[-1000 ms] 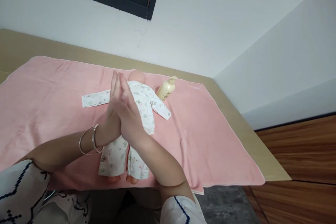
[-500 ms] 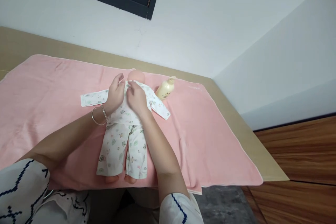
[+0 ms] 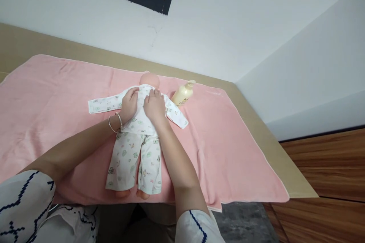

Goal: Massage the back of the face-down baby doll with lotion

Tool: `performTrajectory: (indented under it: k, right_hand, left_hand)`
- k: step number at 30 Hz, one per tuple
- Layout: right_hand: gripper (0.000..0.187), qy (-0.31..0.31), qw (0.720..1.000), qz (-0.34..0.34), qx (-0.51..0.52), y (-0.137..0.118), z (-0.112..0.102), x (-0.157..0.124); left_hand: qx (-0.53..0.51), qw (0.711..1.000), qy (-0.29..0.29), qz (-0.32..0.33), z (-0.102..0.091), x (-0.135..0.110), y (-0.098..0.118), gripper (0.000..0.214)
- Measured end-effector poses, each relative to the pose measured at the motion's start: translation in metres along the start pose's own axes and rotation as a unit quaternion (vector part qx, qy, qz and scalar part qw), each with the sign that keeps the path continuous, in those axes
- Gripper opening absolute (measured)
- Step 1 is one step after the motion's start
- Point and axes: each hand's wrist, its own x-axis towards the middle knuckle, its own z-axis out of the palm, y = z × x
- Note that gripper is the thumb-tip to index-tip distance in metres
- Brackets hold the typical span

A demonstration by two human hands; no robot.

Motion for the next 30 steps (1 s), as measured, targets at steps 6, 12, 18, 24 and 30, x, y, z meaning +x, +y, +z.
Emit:
performTrajectory:
  k: [6, 12, 18, 24, 30]
  right_hand:
    - [0.051, -0.058, 0.990, -0.127, -0.016, -0.006, -0.004, -0.007]
    - [0.062, -0.057, 0.997, 0.031, -0.027, 0.004, -0.012, -0.002]
    - [0.057, -0.080, 0.987, 0.013, -0.140, -0.036, -0.013, -0.028]
    - [0.054, -0.075, 0.995, -0.053, -0.027, 0.014, -0.011, 0.005]
    - [0.054, 0.000, 0.993, -0.003, -0.116, -0.012, -0.001, -0.014]
  left_hand:
    - [-0.008, 1.000, 0.000, -0.023, 0.001, 0.005, 0.003, 0.031]
    - [0.034, 0.999, 0.004, -0.006, 0.003, 0.000, 0.006, 0.030]
    - [0.076, 0.997, 0.004, 0.017, 0.004, 0.001, 0.001, 0.034]
    - [0.182, 0.978, -0.027, 0.096, 0.006, -0.010, 0.001, 0.039]
    - [0.240, 0.965, -0.055, 0.086, 0.004, -0.006, -0.004, 0.046]
